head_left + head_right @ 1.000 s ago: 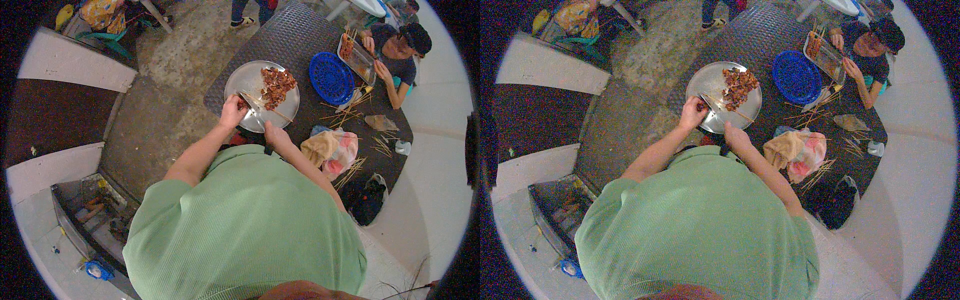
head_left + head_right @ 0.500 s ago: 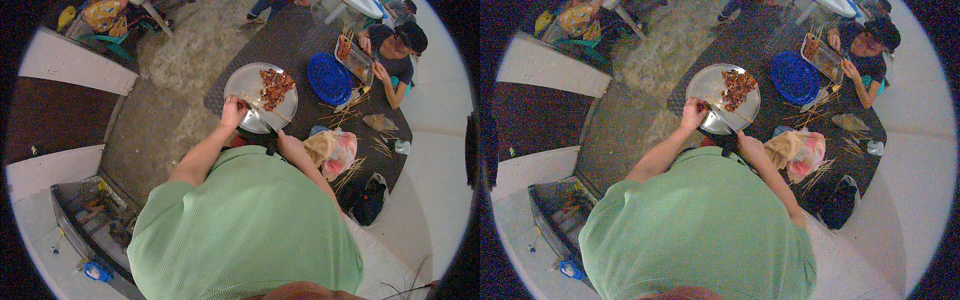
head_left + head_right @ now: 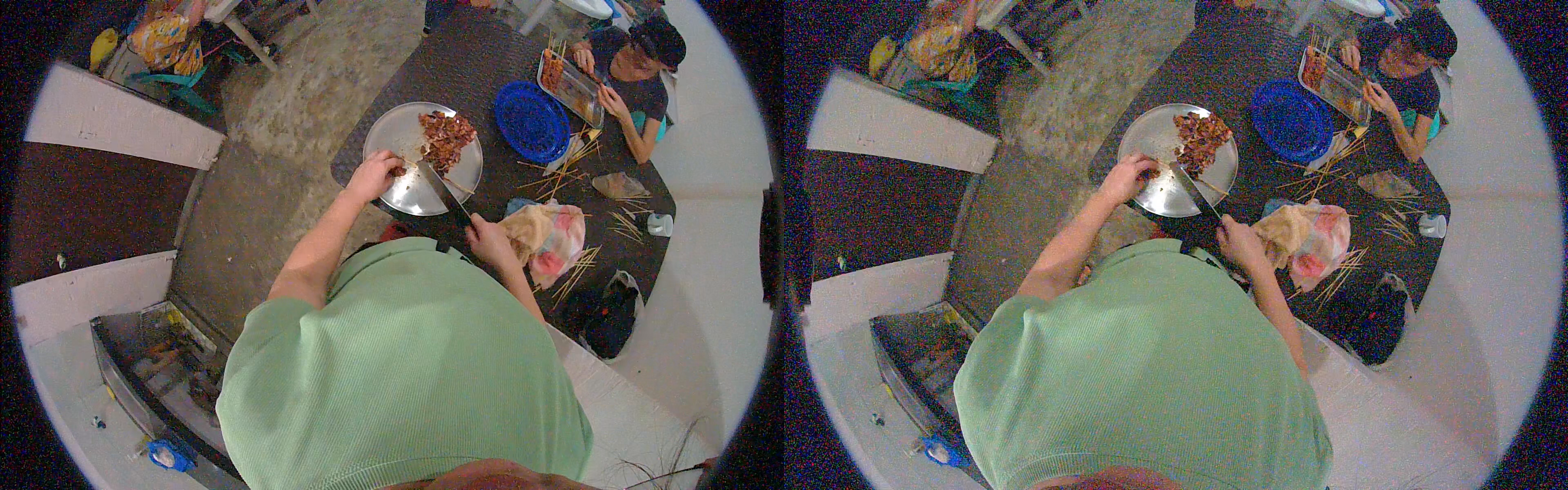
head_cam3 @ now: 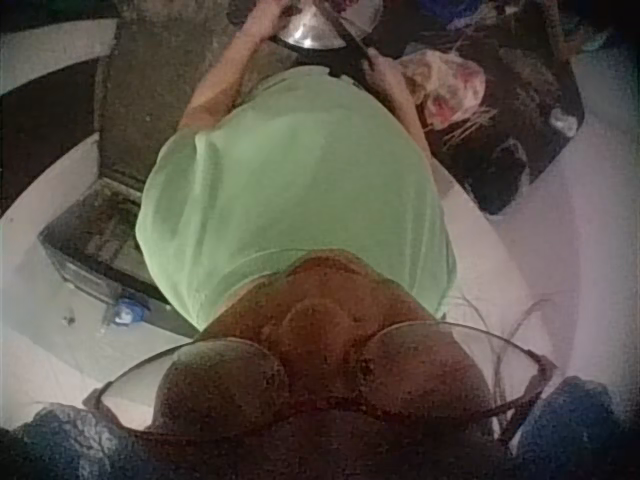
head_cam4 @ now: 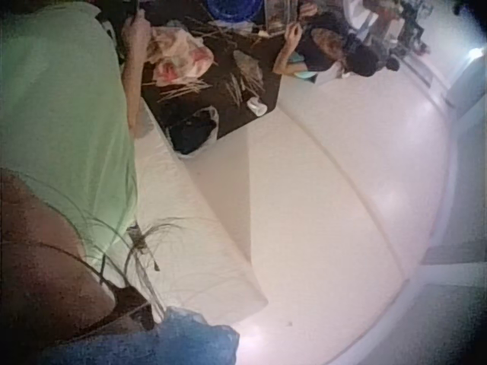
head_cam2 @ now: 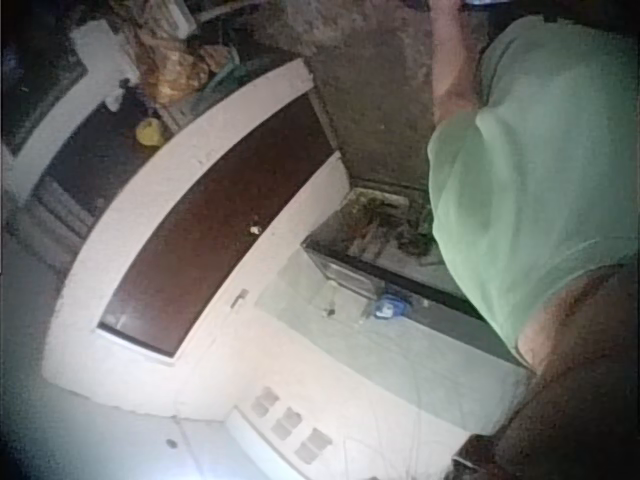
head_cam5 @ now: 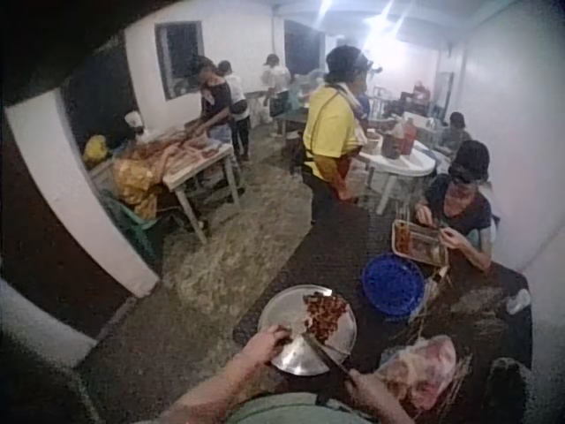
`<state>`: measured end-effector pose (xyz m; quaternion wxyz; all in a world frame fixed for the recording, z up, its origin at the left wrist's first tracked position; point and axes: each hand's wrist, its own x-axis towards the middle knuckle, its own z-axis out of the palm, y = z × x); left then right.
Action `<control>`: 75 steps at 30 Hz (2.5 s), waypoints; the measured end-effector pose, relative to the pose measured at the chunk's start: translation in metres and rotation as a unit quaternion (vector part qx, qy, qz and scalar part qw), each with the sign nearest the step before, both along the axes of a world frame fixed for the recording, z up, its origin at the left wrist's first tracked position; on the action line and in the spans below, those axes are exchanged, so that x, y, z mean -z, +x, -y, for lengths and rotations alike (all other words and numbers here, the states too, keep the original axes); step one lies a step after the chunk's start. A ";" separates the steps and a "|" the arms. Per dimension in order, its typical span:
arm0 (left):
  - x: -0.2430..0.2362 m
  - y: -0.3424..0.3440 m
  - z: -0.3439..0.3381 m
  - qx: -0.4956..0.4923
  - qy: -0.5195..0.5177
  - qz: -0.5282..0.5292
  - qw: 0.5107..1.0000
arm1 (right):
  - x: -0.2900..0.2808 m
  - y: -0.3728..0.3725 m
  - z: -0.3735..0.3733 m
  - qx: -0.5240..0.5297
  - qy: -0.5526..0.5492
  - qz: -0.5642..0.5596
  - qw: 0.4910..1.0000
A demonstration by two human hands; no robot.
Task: The person skewers pieces of meat by hand, using a knife to push them onto wooden sticks from a metal plate and then placing the finished skewers into a blue container.
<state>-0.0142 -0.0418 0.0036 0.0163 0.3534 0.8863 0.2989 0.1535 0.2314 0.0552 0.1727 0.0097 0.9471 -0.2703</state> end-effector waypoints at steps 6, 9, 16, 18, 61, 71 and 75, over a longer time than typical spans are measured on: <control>0.004 0.014 -0.006 -0.157 -0.015 0.155 0.975 | 0.000 -0.006 0.028 -0.009 -0.014 -0.012 1.000; 0.002 0.026 -0.011 -0.173 0.010 0.121 0.977 | -0.002 -0.011 0.039 -0.008 0.006 -0.006 1.000; 0.009 0.030 -0.013 -0.183 0.049 0.086 0.978 | -0.005 -0.012 0.046 -0.016 0.054 0.007 0.998; 0.009 0.029 -0.015 -0.196 0.040 0.105 0.974 | -0.005 -0.013 0.046 -0.014 0.059 0.007 0.998; 0.022 0.010 -0.022 -0.289 0.069 0.083 0.951 | 0.006 -0.029 0.030 -0.061 0.059 0.089 0.992; 0.000 0.022 -0.037 -0.153 0.039 0.075 0.985 | -0.026 0.015 -0.005 0.084 -0.006 -0.008 0.996; 0.007 0.011 -0.046 -0.149 0.004 0.098 0.984 | -0.011 0.028 -0.015 0.115 -0.006 -0.056 0.992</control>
